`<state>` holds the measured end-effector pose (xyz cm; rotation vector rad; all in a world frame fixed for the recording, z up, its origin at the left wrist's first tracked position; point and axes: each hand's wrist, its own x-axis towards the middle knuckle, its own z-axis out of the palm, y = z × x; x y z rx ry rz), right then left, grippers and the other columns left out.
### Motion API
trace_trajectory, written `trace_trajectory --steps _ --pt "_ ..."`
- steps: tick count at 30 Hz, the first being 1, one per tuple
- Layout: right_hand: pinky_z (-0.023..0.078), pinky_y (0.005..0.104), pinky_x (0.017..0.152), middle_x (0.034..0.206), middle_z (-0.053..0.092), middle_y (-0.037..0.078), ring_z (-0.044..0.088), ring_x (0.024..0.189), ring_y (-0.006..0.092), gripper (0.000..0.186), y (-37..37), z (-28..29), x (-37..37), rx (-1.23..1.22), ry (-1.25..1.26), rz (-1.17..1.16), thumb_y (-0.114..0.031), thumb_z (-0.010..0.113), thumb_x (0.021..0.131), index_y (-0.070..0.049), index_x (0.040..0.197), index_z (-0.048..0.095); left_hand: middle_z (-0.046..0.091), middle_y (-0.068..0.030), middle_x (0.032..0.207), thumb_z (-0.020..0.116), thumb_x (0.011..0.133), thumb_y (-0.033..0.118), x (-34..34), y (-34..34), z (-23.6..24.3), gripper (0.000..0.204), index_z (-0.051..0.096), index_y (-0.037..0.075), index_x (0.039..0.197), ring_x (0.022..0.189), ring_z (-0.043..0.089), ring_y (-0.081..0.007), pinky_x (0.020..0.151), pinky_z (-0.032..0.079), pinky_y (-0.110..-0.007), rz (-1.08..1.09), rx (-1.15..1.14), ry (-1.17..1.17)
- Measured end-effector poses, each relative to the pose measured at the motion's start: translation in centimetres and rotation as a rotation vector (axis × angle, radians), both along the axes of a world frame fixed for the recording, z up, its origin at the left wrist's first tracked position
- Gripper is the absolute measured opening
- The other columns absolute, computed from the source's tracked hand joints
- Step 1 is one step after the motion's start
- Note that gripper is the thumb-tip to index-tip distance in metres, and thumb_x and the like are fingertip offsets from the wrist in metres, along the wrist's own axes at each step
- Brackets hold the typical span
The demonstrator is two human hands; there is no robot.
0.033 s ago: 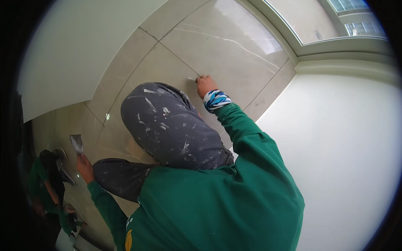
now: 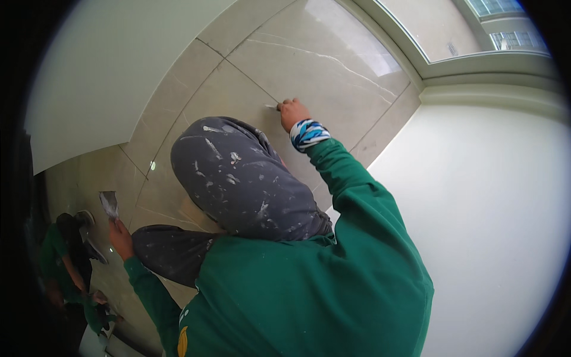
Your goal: The person applies a white substance to the seams between floor tiles using two spatulas. They scrape the material from one spatula to the other and then press it into the gaps, moving along the lines of the tile layout.
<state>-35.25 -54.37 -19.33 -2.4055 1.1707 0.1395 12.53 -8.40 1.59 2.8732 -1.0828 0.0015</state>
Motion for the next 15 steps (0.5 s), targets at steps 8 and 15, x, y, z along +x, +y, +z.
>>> trace_trajectory --steps 8,15 --pt "0.052 0.0409 0.096 0.110 0.072 0.007 0.064 0.109 0.0291 0.026 -10.4 0.0 4.6 -0.136 0.111 0.652 -0.008 0.057 0.093 -0.013 0.111 0.076 0.067 -0.0356 0.112 0.054 0.106 0.022 0.2 0.2 0.4 0.039 0.059 -0.010 0.127 0.105 0.062 -0.0539 0.087 0.051 -0.050 0.080 0.082 0.043" --pt "0.050 0.0376 0.093 0.111 0.069 0.002 0.060 0.113 0.0236 0.022 -2.4 0.4 -9.2 -0.155 0.117 0.555 -0.010 0.060 0.092 -0.013 0.105 0.076 0.067 -0.0348 0.109 0.055 0.106 0.022 -0.2 -0.3 0.4 0.038 0.060 -0.009 0.126 0.099 0.063 -0.0539 0.084 0.051 -0.050 0.038 -0.032 0.059"
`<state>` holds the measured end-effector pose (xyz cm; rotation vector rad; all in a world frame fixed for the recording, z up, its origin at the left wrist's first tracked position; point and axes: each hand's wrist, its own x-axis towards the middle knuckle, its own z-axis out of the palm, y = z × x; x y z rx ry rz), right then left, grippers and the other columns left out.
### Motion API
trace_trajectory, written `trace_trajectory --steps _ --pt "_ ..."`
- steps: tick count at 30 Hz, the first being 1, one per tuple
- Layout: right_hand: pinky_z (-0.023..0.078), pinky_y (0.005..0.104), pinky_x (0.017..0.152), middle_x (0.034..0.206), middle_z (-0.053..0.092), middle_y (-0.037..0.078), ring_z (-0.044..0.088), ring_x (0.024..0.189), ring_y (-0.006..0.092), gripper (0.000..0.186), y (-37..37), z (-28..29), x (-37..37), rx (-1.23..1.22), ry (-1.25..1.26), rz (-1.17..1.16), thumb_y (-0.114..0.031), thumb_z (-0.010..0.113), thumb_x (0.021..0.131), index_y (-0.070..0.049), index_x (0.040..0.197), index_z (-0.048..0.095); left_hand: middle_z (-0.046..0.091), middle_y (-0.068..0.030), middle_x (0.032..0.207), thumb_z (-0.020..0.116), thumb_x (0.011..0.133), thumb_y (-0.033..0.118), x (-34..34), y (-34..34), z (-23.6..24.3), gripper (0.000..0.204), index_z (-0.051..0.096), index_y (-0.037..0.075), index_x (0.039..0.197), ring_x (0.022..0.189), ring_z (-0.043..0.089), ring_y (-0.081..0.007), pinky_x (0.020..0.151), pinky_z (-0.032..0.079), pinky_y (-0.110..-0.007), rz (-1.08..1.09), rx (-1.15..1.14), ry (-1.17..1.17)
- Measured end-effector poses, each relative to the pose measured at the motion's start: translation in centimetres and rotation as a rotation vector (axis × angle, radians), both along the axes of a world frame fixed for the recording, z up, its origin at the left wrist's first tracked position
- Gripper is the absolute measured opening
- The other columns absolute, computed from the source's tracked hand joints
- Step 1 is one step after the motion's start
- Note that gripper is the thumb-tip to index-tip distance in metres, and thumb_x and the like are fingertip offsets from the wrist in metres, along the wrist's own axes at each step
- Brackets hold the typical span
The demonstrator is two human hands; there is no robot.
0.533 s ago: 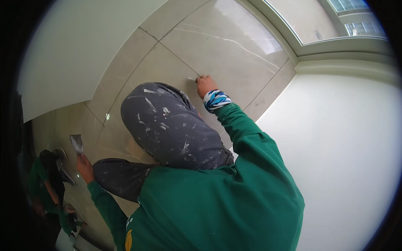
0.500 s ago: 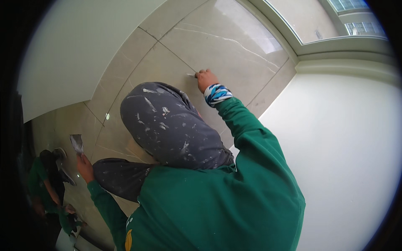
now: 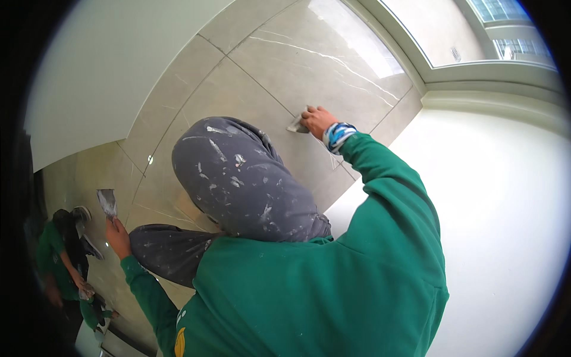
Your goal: The person applies a white substance to the seams between floor tiles using two spatulas. They scrape the material from one spatula to the other and then press it into the gaps, moving along the lines of the tile layout.
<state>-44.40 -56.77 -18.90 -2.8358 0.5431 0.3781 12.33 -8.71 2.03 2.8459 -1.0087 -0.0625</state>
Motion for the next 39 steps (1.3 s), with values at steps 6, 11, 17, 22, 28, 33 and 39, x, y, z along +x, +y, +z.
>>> trace_trajectory --steps 6,11,17,22,28,33,39 --pt "0.049 0.0390 0.098 0.116 0.072 0.004 0.061 0.117 0.0241 0.034 2.5 1.8 -4.1 0.151 0.090 -0.208 -0.003 0.059 0.088 -0.015 0.114 0.077 0.070 -0.0205 0.089 0.052 0.107 0.022 -2.4 -3.9 1.5 0.032 0.062 -0.006 0.116 0.072 0.068 -0.0352 0.068 0.052 -0.042 -0.002 -0.060 0.066" --pt "0.053 0.0397 0.099 0.117 0.074 0.012 0.071 0.103 0.0251 0.032 0.3 9.7 2.8 0.694 -0.594 -0.931 0.002 0.058 0.095 -0.007 0.121 0.074 0.065 -0.0087 0.077 0.049 0.109 0.028 -8.4 -10.8 6.7 0.028 0.060 0.002 0.110 0.054 0.056 -0.0123 0.052 0.046 -0.026 0.136 -0.602 0.816" --pt "0.052 0.0371 0.102 0.119 0.071 0.013 0.069 0.109 0.0225 0.036 2.7 26.2 14.8 1.352 -1.299 -0.477 0.008 0.058 0.098 0.009 0.134 0.059 0.063 -0.0134 0.074 0.050 0.107 0.026 -16.9 -19.4 14.1 0.030 0.058 0.000 0.121 0.047 0.054 -0.0166 0.043 0.045 -0.029 0.052 -0.809 1.539" --pt "0.050 0.0387 0.106 0.132 0.068 0.018 0.067 0.121 0.0291 0.052 5.0 32.9 19.6 1.002 -1.269 0.038 0.019 0.048 0.093 0.003 0.142 0.056 0.064 -0.0140 0.076 0.050 0.107 0.024 -19.0 -21.0 15.9 0.031 0.058 -0.001 0.123 0.050 0.055 -0.0162 0.048 0.047 -0.028 -0.073 -0.822 1.685" --pt "0.053 0.0407 0.103 0.133 0.066 0.020 0.067 0.120 0.0315 0.054 3.6 31.7 20.9 0.505 -0.902 0.121 0.014 0.044 0.093 0.001 0.145 0.054 0.065 -0.0110 0.077 0.051 0.107 0.019 -19.4 -19.9 17.0 0.025 0.060 -0.001 0.120 0.054 0.055 -0.0141 0.052 0.046 -0.027 -0.199 -0.831 1.586" --pt "0.060 0.0409 0.082 0.114 0.071 0.018 0.072 0.092 0.0291 0.030 5.2 31.9 19.7 1.556 -1.107 -0.562 -0.011 0.055 0.104 0.006 0.129 0.059 0.064 -0.0114 0.079 0.055 0.104 0.010 -19.5 -21.1 16.0 0.024 0.063 0.000 0.123 0.054 0.054 -0.0160 0.055 0.046 -0.030 -0.403 -0.834 0.640" --pt "0.054 0.0408 0.067 0.104 0.073 0.019 0.070 0.085 0.0278 0.030 8.0 34.3 17.6 2.270 -1.007 -0.642 -0.016 0.050 0.105 0.007 0.120 0.061 0.063 -0.0138 0.093 0.061 0.093 0.002 -19.3 -23.2 11.9 0.053 0.057 0.010 0.146 0.068 0.060 -0.0308 0.061 0.049 -0.039 -0.730 -0.509 -0.048"
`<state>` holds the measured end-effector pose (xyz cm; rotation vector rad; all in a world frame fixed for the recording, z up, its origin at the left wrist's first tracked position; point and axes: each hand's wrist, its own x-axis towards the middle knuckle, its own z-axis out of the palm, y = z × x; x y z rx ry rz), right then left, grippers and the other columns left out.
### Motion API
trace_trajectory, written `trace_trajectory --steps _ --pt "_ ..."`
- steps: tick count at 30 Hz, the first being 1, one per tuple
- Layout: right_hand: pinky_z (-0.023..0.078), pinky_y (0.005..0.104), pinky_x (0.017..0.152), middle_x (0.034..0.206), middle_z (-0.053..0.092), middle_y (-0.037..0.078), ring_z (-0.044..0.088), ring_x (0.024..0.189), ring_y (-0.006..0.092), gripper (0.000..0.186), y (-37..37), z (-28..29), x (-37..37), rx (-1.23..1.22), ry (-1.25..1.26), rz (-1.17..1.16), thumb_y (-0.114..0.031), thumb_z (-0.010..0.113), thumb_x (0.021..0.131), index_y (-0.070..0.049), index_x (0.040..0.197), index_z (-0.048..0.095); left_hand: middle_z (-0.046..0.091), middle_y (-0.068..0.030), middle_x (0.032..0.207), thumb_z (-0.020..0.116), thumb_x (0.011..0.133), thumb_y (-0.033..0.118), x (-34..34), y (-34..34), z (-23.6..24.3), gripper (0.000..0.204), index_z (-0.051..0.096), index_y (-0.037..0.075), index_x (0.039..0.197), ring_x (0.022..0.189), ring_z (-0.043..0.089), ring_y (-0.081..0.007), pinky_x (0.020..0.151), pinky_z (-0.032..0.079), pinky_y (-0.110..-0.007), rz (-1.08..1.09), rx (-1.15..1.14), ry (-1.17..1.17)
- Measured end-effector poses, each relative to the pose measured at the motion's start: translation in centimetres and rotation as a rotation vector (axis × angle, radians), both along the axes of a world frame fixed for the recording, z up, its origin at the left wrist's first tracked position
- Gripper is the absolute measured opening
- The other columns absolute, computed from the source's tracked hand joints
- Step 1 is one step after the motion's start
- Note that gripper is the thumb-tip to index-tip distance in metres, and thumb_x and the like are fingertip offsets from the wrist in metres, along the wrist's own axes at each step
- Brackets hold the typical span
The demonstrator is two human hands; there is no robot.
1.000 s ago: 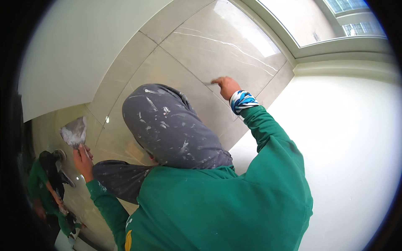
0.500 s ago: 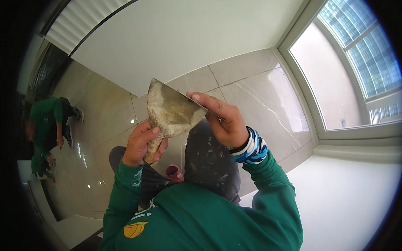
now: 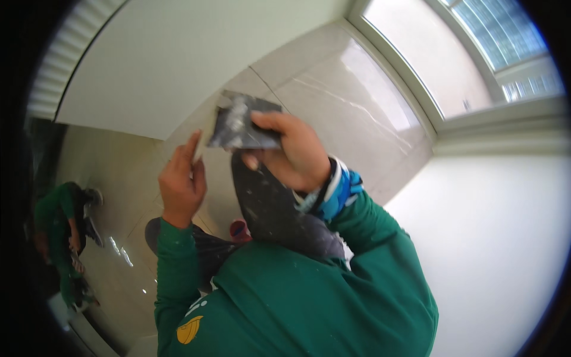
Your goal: The person applies a white substance to the seams between floor tiles using two spatulas. They scrape the material from one spatula to the other and then press it into the gaps, moving along the lines of the tile layout.
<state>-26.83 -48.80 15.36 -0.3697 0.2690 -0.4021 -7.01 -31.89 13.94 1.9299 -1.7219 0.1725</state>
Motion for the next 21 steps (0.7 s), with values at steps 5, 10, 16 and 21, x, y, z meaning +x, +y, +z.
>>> trace_trajectory --steps 5,10,16,21 --pt "0.057 0.0413 0.076 0.108 0.073 0.016 0.070 0.091 0.0255 0.027 -5.9 -5.9 -7.6 -0.329 0.178 -0.310 -0.014 0.057 0.104 0.007 0.120 0.063 0.067 -0.0196 0.102 0.060 0.100 0.010 5.4 3.5 -4.4 0.039 0.060 0.005 0.139 0.081 0.065 -0.0381 0.069 0.052 -0.044 0.193 0.283 0.069" --pt "0.056 0.0335 0.072 0.085 0.071 0.010 0.068 0.074 0.0183 0.029 -6.6 -20.8 -20.7 -0.718 1.163 -0.242 -0.019 0.069 0.097 0.008 0.106 0.070 0.067 -0.0320 0.104 0.051 0.108 0.023 17.6 12.6 -8.9 0.036 0.059 -0.005 0.130 0.096 0.064 -0.0501 0.082 0.051 -0.048 0.416 0.280 -0.114" --pt "0.051 0.0500 0.097 0.116 0.071 0.024 0.065 0.109 0.0458 0.033 7.5 -34.1 -29.0 -1.200 1.751 -0.076 -0.006 0.055 0.092 -0.003 0.120 0.071 0.067 -0.0338 0.109 0.054 0.105 0.023 22.0 20.8 -14.4 0.037 0.061 -0.007 0.125 0.100 0.063 -0.0520 0.085 0.051 -0.050 0.569 0.639 0.014" --pt "0.046 0.0461 0.106 0.128 0.066 0.020 0.057 0.120 0.0403 0.039 12.5 -36.5 -29.9 -1.290 1.888 -0.039 -0.002 0.053 0.092 -0.003 0.129 0.066 0.067 -0.0339 0.105 0.053 0.105 0.022 20.9 20.8 -15.0 0.035 0.062 -0.007 0.123 0.099 0.063 -0.0533 0.084 0.050 -0.051 0.615 0.598 0.031"
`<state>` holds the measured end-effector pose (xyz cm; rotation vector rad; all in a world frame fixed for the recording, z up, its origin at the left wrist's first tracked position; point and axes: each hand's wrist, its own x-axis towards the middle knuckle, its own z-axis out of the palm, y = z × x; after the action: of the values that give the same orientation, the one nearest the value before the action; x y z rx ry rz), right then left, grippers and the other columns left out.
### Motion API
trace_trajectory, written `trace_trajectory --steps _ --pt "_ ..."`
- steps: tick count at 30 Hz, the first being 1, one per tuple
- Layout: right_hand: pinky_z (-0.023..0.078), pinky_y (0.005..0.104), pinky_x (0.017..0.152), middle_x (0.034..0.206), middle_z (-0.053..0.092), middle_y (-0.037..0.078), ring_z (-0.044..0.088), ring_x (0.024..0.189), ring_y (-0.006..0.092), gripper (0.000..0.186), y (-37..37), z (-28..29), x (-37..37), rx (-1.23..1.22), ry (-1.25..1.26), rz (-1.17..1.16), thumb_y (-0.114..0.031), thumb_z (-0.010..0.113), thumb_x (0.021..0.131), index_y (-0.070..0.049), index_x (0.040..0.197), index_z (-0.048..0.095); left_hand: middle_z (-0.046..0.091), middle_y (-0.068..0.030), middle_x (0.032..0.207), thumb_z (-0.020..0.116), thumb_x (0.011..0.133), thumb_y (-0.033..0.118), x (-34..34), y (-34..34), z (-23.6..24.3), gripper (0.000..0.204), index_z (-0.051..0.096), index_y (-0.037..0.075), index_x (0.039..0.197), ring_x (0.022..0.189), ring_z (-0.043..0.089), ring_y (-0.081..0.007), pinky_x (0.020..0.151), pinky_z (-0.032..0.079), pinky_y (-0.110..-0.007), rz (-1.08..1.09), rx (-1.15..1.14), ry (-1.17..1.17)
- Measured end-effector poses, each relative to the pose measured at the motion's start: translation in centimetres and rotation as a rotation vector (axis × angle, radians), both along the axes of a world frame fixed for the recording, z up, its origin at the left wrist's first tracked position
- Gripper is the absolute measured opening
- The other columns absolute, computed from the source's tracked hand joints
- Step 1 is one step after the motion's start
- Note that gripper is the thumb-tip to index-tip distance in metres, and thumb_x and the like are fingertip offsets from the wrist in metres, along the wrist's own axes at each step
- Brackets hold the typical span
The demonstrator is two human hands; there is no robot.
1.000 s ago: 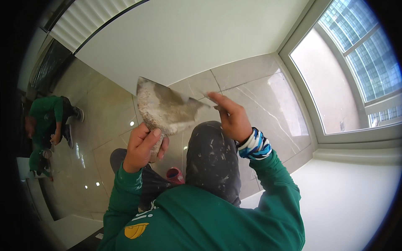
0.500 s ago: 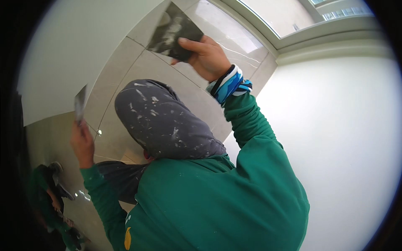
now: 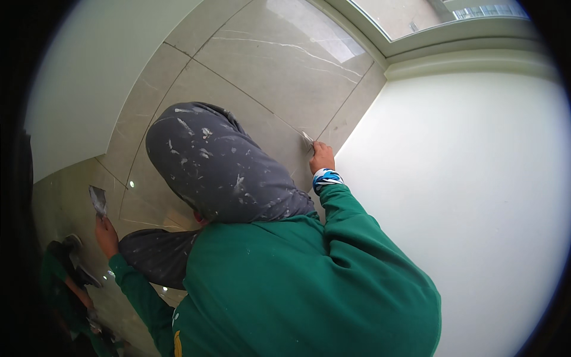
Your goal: The person applies a white substance to the seams between floor tiles using two spatulas. They scrape the material from one spatula to the other and then press it into the gaps, moving along the lines of the tile layout.
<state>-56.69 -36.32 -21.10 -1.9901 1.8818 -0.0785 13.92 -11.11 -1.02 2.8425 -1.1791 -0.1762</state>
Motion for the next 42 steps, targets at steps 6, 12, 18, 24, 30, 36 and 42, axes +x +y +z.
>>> trace_trajectory --steps 6,12,18,24,30,36,42 --pt "0.046 0.0446 0.106 0.132 0.062 0.019 0.056 0.121 0.0396 0.047 1.9 0.0 2.2 0.127 0.111 0.070 0.000 0.053 0.086 -0.003 0.132 0.063 0.068 -0.0334 0.108 0.052 0.105 0.020 -0.6 -1.1 1.1 0.034 0.062 -0.006 0.126 0.103 0.063 -0.0521 0.086 0.050 -0.050 -0.021 0.081 0.027" --pt "0.047 0.0440 0.106 0.132 0.063 0.020 0.056 0.122 0.0399 0.045 0.2 0.3 1.8 0.009 0.045 0.024 0.000 0.053 0.087 -0.003 0.131 0.063 0.068 -0.0329 0.107 0.053 0.104 0.018 -0.8 -1.0 0.9 0.034 0.062 -0.005 0.127 0.101 0.064 -0.0517 0.084 0.051 -0.051 -0.055 -0.036 0.042" --pt "0.047 0.0424 0.104 0.127 0.064 0.018 0.057 0.118 0.0386 0.047 -0.2 -0.8 3.4 0.091 0.091 0.151 -0.001 0.055 0.086 -0.004 0.132 0.062 0.069 -0.0321 0.109 0.054 0.104 0.019 -0.5 0.0 0.5 0.036 0.062 -0.005 0.129 0.101 0.064 -0.0513 0.086 0.051 -0.052 -0.064 -0.026 0.014" --pt "0.046 0.0424 0.105 0.130 0.061 0.018 0.055 0.121 0.0390 0.052 -1.7 -0.7 4.6 -0.079 0.042 0.178 0.001 0.058 0.084 -0.001 0.135 0.058 0.069 -0.0333 0.107 0.054 0.103 0.020 -0.5 0.0 0.4 0.037 0.062 -0.005 0.129 0.100 0.064 -0.0522 0.085 0.051 -0.053 -0.083 0.012 0.013" --pt "0.047 0.0433 0.104 0.129 0.059 0.020 0.055 0.119 0.0389 0.049 -3.4 -0.4 7.3 0.050 0.053 0.189 0.000 0.056 0.086 0.002 0.135 0.057 0.068 -0.0340 0.104 0.055 0.103 0.020 -0.5 -0.6 0.6 0.036 0.063 -0.005 0.127 0.099 0.065 -0.0524 0.083 0.051 -0.053 -0.075 -0.017 0.035" --pt "0.048 0.0430 0.102 0.125 0.061 0.020 0.055 0.117 0.0381 0.043 -4.3 -0.4 9.2 0.132 0.145 0.394 -0.004 0.051 0.092 0.002 0.135 0.058 0.068 -0.0345 0.104 0.055 0.102 0.018 -0.3 -0.5 0.7 0.036 0.062 -0.006 0.128 0.099 0.065 -0.0521 0.082 0.052 -0.053 -0.080 0.052 -0.024" --pt "0.049 0.0433 0.101 0.124 0.061 0.021 0.055 0.117 0.0408 0.045 -5.7 -0.9 11.1 -0.008 0.097 0.305 -0.002 0.053 0.090 0.006 0.134 0.056 0.069 -0.0343 0.106 0.055 0.102 0.018 0.0 -0.4 0.4 0.037 0.061 -0.006 0.130 0.099 0.066 -0.0517 0.084 0.052 -0.053 -0.094 0.068 0.013"
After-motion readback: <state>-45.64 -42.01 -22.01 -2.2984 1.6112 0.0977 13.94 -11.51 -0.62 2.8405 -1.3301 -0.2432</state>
